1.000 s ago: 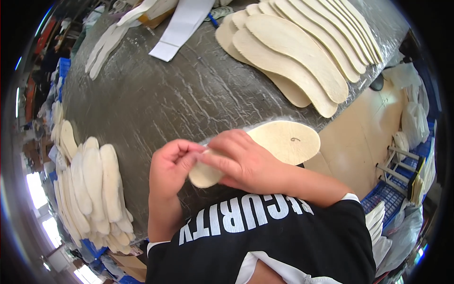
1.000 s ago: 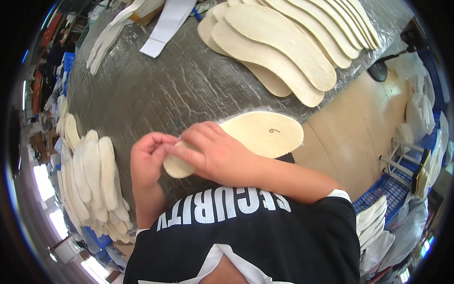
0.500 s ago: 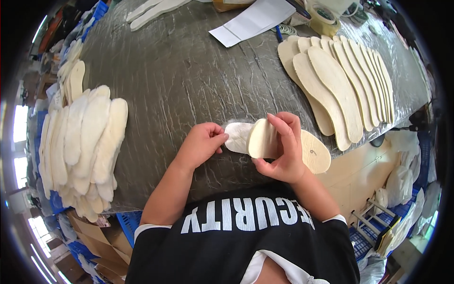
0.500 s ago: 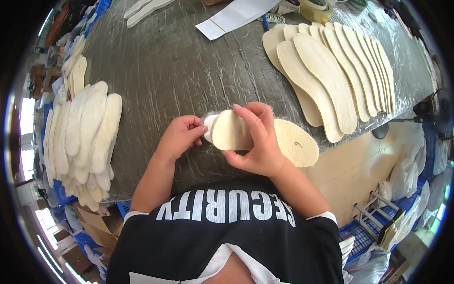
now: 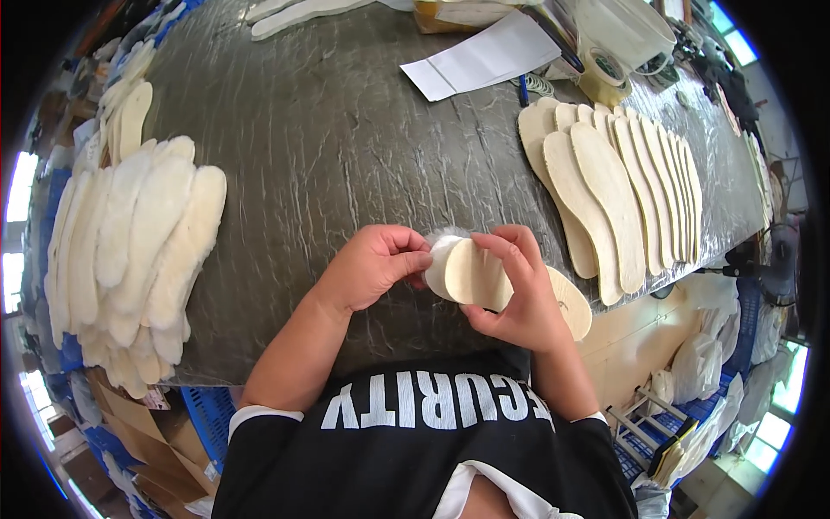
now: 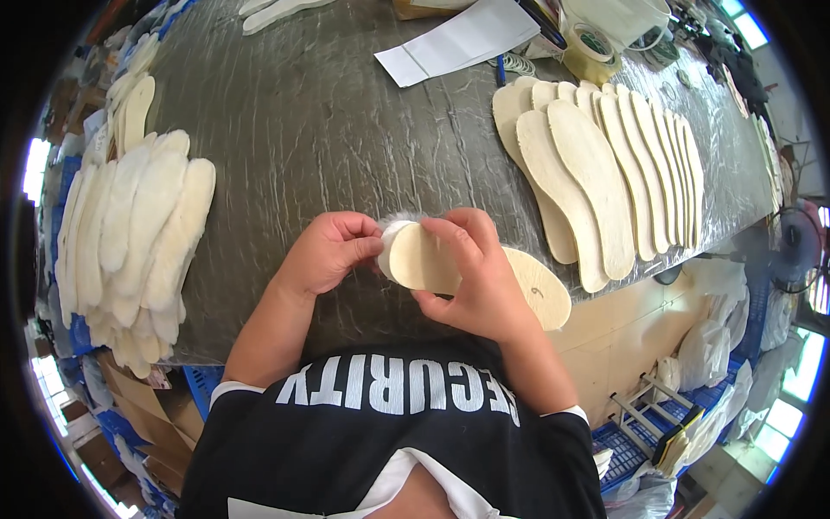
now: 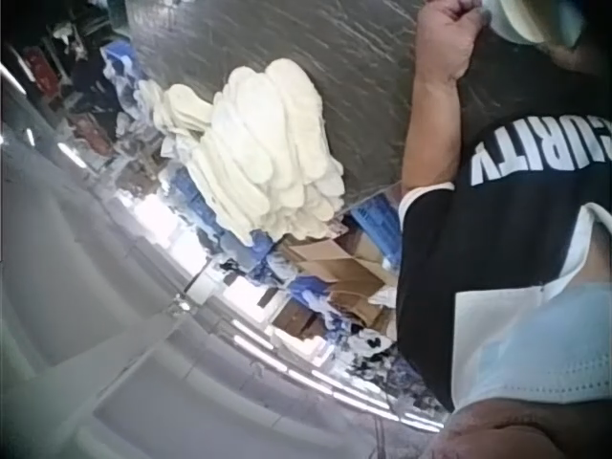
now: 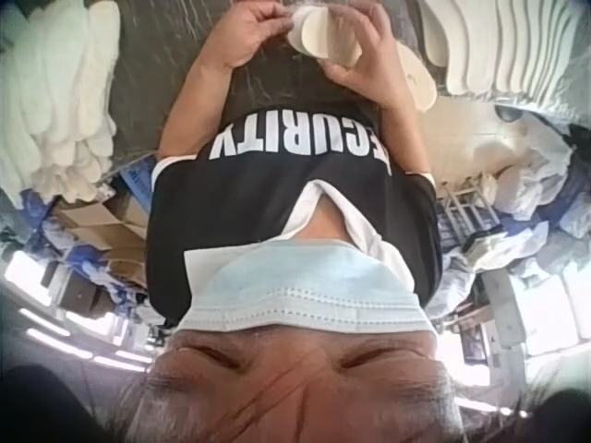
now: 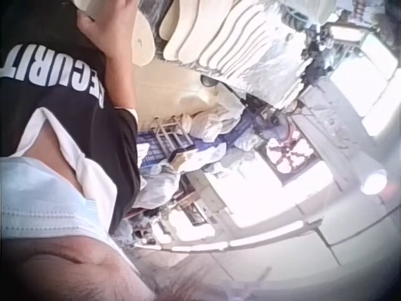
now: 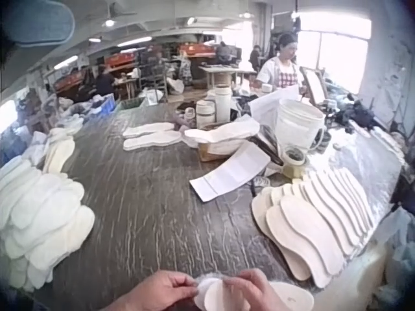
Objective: Assembling shoe insoles by aligning and pressing a fur lining onto the base.
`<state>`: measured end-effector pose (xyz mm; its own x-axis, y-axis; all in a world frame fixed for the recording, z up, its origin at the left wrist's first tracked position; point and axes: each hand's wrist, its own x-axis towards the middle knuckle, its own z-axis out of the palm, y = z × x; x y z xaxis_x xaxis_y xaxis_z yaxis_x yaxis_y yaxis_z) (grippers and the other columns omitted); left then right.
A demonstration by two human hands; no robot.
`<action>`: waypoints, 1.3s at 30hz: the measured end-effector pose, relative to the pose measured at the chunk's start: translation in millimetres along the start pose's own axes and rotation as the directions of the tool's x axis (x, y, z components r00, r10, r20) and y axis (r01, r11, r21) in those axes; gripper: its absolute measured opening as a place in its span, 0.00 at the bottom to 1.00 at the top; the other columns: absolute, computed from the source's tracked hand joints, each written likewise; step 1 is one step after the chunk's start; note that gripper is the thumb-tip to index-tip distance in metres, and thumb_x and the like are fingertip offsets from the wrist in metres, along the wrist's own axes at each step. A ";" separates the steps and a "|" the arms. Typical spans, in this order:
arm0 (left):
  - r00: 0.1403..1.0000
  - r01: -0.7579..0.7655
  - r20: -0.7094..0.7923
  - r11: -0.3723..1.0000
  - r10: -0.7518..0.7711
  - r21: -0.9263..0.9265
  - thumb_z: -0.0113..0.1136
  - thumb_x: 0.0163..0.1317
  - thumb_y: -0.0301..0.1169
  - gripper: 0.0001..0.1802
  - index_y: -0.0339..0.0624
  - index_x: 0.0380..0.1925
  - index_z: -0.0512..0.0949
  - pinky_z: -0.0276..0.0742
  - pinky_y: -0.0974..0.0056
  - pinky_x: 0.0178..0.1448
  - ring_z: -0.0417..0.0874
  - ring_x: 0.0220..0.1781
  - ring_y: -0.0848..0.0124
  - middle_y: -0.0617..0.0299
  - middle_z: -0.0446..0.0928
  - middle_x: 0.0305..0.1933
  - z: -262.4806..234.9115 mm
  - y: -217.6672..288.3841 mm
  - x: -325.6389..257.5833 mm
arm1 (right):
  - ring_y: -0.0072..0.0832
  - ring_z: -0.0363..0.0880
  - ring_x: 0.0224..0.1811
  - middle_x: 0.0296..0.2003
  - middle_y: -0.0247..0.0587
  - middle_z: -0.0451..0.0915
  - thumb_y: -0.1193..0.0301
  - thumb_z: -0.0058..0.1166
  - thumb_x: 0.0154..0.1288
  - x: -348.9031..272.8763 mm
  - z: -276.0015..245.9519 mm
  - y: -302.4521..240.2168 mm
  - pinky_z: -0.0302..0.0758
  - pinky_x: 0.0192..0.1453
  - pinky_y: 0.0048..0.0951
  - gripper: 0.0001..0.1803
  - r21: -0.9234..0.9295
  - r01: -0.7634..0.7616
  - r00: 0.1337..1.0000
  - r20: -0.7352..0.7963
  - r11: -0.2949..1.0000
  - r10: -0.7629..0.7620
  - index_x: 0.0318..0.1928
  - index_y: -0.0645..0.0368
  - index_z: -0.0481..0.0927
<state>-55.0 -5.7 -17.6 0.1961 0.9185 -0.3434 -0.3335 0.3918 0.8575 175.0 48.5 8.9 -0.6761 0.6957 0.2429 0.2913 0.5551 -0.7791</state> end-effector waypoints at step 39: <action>0.993 -0.013 -0.102 0.920 0.058 0.391 0.58 0.63 0.24 0.06 0.32 0.33 0.81 0.74 0.73 0.33 0.78 0.30 0.81 0.64 0.80 0.27 33.7 23.6 -5.3 | 0.50 0.69 0.56 0.54 0.50 0.69 0.75 0.70 0.37 -4.2 3.8 -0.3 0.72 0.56 0.45 0.39 -0.137 -0.009 0.999 -0.037 0.990 0.004 0.56 0.58 0.71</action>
<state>-32.8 -3.2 17.4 0.0815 0.9403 -0.3305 0.0512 0.3273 0.9435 175.2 43.8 5.9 -0.6496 0.7140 0.2613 0.3873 0.6064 -0.6945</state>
